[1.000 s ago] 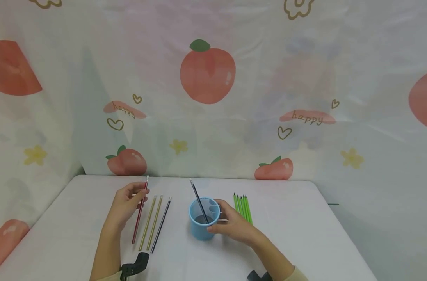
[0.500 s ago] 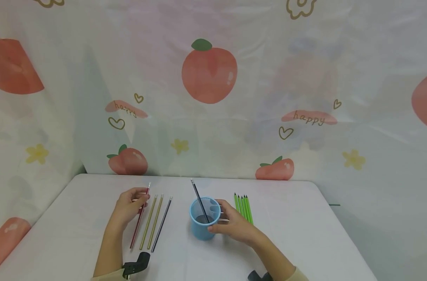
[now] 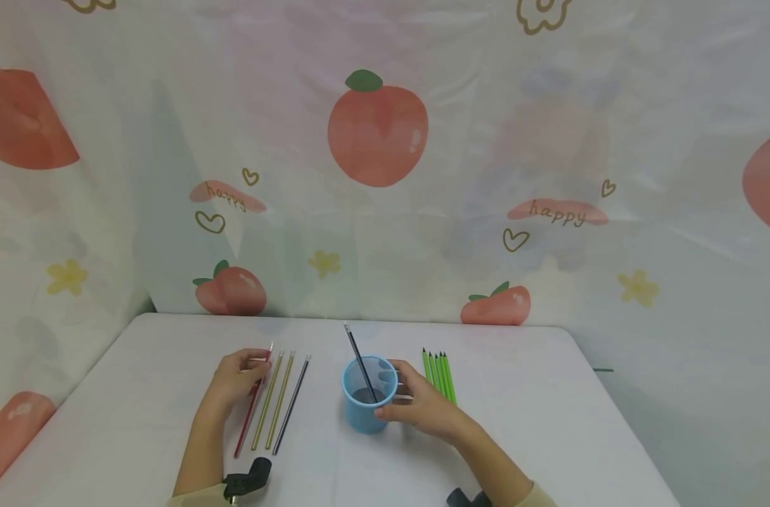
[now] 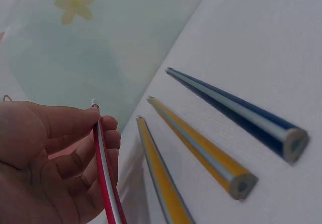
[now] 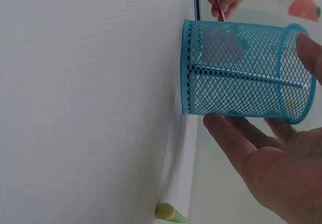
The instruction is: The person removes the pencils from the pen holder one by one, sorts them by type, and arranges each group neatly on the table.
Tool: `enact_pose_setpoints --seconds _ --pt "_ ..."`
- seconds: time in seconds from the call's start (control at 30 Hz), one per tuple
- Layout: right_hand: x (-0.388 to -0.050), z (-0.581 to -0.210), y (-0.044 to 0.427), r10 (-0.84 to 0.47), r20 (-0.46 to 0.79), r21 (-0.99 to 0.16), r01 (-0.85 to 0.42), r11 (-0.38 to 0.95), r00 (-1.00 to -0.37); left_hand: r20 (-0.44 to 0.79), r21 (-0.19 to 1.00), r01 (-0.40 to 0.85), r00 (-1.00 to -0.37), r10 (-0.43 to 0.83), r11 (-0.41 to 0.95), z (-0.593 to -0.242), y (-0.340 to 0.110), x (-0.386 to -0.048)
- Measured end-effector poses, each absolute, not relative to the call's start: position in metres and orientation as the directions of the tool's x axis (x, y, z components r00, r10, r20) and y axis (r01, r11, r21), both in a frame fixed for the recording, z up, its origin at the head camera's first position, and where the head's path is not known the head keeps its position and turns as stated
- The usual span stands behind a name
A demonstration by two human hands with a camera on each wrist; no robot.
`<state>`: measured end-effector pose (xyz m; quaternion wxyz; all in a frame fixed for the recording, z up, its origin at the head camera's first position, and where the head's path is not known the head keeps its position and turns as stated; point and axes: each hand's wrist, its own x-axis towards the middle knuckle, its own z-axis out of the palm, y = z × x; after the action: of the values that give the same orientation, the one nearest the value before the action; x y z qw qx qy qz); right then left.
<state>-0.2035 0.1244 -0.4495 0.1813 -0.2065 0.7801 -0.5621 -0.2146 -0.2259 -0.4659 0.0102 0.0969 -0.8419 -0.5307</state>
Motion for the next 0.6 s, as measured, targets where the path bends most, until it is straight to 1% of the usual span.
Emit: enact_pose_setpoints --seconds 0.23,0.6 --pt "-0.2027 -0.4492 0.1240 -0.527 -0.049 -0.950 -0.124 0.288 -0.848 -0.103 0.891 -0.182 -0.973 -0.204 0.415 -0.4751 -0.2266 -0.2172" --pt "-0.2036 -0.4494 0.1248 -0.532 -0.045 -0.949 -0.130 0.287 -0.846 -0.119 0.896 -0.202 -0.968 -0.222 0.397 -0.4751 -0.2260 -0.2171"
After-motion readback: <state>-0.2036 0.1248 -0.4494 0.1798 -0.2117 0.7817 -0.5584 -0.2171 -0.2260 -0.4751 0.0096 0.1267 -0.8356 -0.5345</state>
